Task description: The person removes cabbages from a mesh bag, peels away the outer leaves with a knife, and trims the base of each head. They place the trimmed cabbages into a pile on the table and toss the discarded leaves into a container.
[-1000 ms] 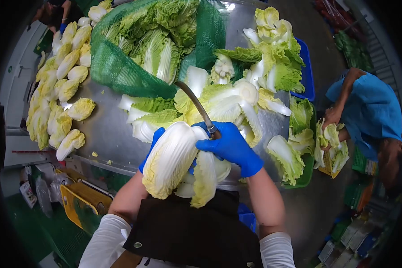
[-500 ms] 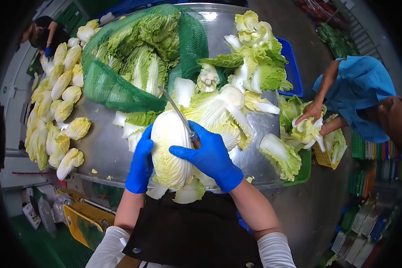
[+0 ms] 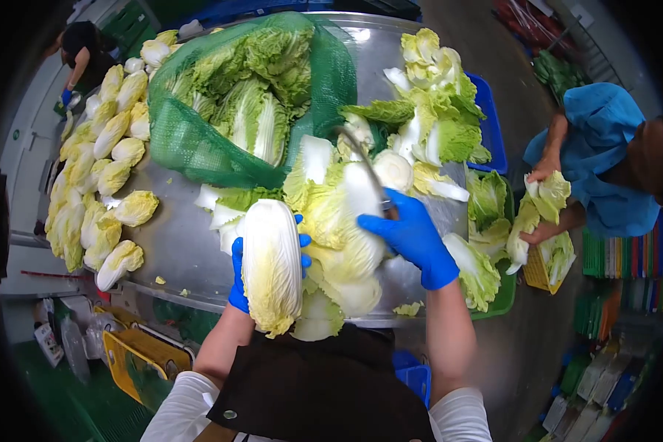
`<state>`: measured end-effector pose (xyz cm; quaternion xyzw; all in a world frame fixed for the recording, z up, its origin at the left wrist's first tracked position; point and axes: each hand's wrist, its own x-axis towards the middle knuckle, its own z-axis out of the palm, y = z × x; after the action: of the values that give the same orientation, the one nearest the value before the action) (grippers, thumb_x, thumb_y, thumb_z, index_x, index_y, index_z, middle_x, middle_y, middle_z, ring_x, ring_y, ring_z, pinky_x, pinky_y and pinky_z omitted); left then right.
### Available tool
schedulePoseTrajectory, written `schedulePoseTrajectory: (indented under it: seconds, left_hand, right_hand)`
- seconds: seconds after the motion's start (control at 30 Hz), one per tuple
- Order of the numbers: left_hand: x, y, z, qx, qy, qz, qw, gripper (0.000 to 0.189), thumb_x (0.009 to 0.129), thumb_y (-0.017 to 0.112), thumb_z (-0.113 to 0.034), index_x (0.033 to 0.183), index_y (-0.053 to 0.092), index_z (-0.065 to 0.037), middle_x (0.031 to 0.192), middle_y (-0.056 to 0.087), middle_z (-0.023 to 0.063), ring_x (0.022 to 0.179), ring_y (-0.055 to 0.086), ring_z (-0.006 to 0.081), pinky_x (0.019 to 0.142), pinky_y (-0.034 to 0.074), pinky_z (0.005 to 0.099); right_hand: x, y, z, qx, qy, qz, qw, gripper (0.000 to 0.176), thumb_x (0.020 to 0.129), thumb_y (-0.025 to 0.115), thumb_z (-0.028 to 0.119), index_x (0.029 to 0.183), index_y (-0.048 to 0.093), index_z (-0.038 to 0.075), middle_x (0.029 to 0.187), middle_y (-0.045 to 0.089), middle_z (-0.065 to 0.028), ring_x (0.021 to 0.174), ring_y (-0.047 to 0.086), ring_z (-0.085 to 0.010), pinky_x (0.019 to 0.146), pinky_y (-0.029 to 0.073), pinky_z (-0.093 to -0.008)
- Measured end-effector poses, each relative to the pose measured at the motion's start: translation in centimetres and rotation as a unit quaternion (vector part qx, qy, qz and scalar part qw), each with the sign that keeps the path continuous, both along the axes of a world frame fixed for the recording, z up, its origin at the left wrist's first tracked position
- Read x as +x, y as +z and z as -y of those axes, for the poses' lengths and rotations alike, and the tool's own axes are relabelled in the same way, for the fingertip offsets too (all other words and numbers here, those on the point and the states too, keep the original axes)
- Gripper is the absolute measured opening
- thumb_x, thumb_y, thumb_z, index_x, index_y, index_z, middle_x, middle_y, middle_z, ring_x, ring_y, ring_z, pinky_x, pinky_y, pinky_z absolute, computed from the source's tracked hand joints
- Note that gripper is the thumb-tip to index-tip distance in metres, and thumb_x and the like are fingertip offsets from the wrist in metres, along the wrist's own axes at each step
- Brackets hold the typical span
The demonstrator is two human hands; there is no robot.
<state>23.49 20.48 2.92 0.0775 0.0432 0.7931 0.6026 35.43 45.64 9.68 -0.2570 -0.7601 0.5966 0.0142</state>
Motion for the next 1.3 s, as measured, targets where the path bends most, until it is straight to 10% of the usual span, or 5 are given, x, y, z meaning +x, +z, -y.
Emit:
schedulePoseTrajectory:
  seconds: [0.13, 0.33, 0.6, 1.1, 1.3]
  left_hand:
    - [-0.5, 1.8, -0.4, -0.141, 0.123, -0.05, 0.981, 0.101, 0.077, 0.056, -0.067, 0.148, 0.019, -0.004, 0.141, 0.039, 0.0255, 0.128, 0.041, 0.0418, 0.101, 0.041, 0.0514]
    - [-0.5, 3.1, -2.9, -0.077, 0.237, -0.134, 0.959, 0.1, 0.08, 0.052, -0.069, 0.149, 0.015, -0.007, 0.146, 0.033, 0.0218, 0.137, 0.028, 0.0395, 0.105, 0.037, 0.0523]
    - [-2.1, -2.1, -1.6, -0.204, 0.257, -0.056, 0.943, 0.09, 0.087, 0.037, -0.07, 0.148, 0.021, -0.006, 0.147, 0.033, 0.0182, 0.128, 0.042, 0.0385, 0.105, 0.036, 0.0539]
    - [-3.4, -1.3, 0.7, -0.306, 0.217, -0.006, 0.927, 0.068, 0.09, 0.05, -0.045, 0.142, 0.033, -0.003, 0.135, 0.047, 0.0218, 0.118, 0.052, 0.0347, 0.101, 0.042, 0.0478]
    - [-6.2, -1.8, 3.0, -0.052, 0.085, 0.055, 0.993, 0.091, 0.08, 0.052, -0.064, 0.145, 0.029, -0.004, 0.14, 0.04, 0.0244, 0.109, 0.056, 0.0388, 0.093, 0.047, 0.0489]
  right_hand:
    - [0.5, -2.2, 2.6, 0.271, -0.162, -0.101, 0.943, 0.063, 0.079, 0.075, 0.028, 0.131, 0.05, 0.002, 0.094, 0.063, -0.0044, 0.066, 0.054, -0.0087, 0.057, 0.046, -0.0218]
    - [-0.2, 2.9, 9.6, -0.3, 0.019, 0.056, 0.952, 0.062, 0.079, 0.077, 0.022, 0.131, 0.05, 0.002, 0.096, 0.062, -0.0065, 0.057, 0.05, -0.0036, 0.046, 0.041, -0.0191]
    - [-2.2, -0.1, 12.1, -0.093, -0.016, -0.16, 0.983, 0.057, 0.079, 0.074, 0.003, 0.129, 0.049, -0.005, 0.122, 0.058, -0.0103, 0.111, 0.054, -0.0138, 0.095, 0.045, -0.0293]
    - [-7.3, -0.2, 10.9, 0.15, -0.015, -0.102, 0.983, 0.046, 0.075, 0.076, 0.031, 0.11, 0.064, 0.004, 0.079, 0.067, -0.0141, 0.066, 0.066, -0.0232, 0.063, 0.052, -0.0332]
    - [-7.8, -1.1, 1.9, 0.237, -0.087, 0.021, 0.967, 0.041, 0.074, 0.076, 0.024, 0.109, 0.066, 0.004, 0.082, 0.067, -0.0112, 0.071, 0.063, -0.0188, 0.071, 0.051, -0.0304]
